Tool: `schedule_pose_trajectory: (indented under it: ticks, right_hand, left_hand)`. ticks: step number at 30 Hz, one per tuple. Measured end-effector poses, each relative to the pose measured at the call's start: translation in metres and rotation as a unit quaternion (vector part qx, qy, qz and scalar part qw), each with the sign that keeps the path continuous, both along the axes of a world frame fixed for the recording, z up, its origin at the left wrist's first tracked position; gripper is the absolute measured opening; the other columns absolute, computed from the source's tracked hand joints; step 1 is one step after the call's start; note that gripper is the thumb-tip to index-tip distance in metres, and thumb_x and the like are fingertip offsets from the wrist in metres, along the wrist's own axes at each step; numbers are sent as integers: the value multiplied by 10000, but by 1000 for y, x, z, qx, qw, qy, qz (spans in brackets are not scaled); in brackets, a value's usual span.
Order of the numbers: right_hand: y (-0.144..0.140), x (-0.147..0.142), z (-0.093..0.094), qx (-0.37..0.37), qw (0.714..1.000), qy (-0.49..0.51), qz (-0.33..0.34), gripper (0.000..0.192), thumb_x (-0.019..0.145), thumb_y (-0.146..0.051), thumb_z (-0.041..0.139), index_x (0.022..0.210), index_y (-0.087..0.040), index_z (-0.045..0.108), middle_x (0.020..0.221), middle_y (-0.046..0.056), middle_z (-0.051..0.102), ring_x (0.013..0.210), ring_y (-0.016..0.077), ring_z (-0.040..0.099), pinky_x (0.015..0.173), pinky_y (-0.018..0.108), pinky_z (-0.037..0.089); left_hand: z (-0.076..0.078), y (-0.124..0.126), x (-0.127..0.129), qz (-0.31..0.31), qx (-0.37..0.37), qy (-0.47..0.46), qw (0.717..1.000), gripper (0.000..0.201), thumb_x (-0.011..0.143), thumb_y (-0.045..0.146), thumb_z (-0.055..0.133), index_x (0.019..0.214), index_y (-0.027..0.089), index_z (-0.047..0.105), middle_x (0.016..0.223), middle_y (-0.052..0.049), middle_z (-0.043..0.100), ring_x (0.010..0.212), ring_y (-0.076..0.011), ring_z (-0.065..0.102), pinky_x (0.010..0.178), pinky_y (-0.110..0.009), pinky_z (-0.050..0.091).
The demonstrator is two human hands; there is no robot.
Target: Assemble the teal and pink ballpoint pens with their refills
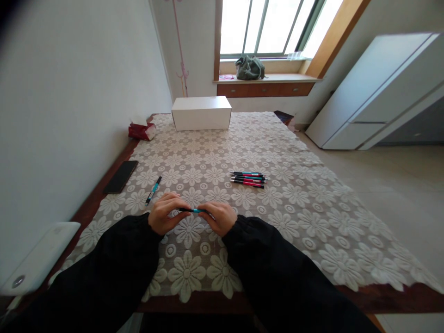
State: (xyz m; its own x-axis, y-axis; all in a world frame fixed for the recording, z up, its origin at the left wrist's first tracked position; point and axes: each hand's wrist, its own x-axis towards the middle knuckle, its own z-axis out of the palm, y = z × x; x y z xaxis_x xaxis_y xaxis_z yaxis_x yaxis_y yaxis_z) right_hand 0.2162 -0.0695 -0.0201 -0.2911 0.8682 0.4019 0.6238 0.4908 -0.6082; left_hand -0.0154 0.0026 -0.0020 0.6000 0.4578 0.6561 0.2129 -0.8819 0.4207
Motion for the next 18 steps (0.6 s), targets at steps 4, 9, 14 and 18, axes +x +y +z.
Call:
schedule_pose_trajectory:
  ticks: [4,9,14,18]
  right_hand:
    - [1,0,0,16,1000,2,-8,237,1022,-366,514,1086,-259,716,932,49,766,799,181,704,766,294,551]
    - [2,0,3,71,997,-25,6,243,1035,-355,501,1067,-240,712,909,61,760,813,190,697,767,309,546]
    - [2,0,3,67,997,-42,4,264,1040,-363,485,1064,-240,718,886,67,757,801,201,695,758,323,535]
    - [1,-2,-1,6,1000,-23,11,299,1052,-365,439,1063,-246,714,784,30,741,736,178,684,732,292,518]
  left_hand:
    - [-2,0,0,14,-12,-1,1000,132,883,367,751,925,242,746,791,-20,752,765,-174,689,818,-353,562]
    - [-5,-1,-1,34,-22,10,999,162,887,392,743,871,231,757,734,-20,721,719,-170,678,809,-357,562]
    - [-1,-2,0,20,-14,11,1000,129,917,354,717,926,228,743,799,-25,756,760,-171,695,765,-325,563]
    - [2,-4,2,-26,-13,-1,1000,53,941,257,685,978,237,718,929,-30,789,864,-168,725,815,-320,570]
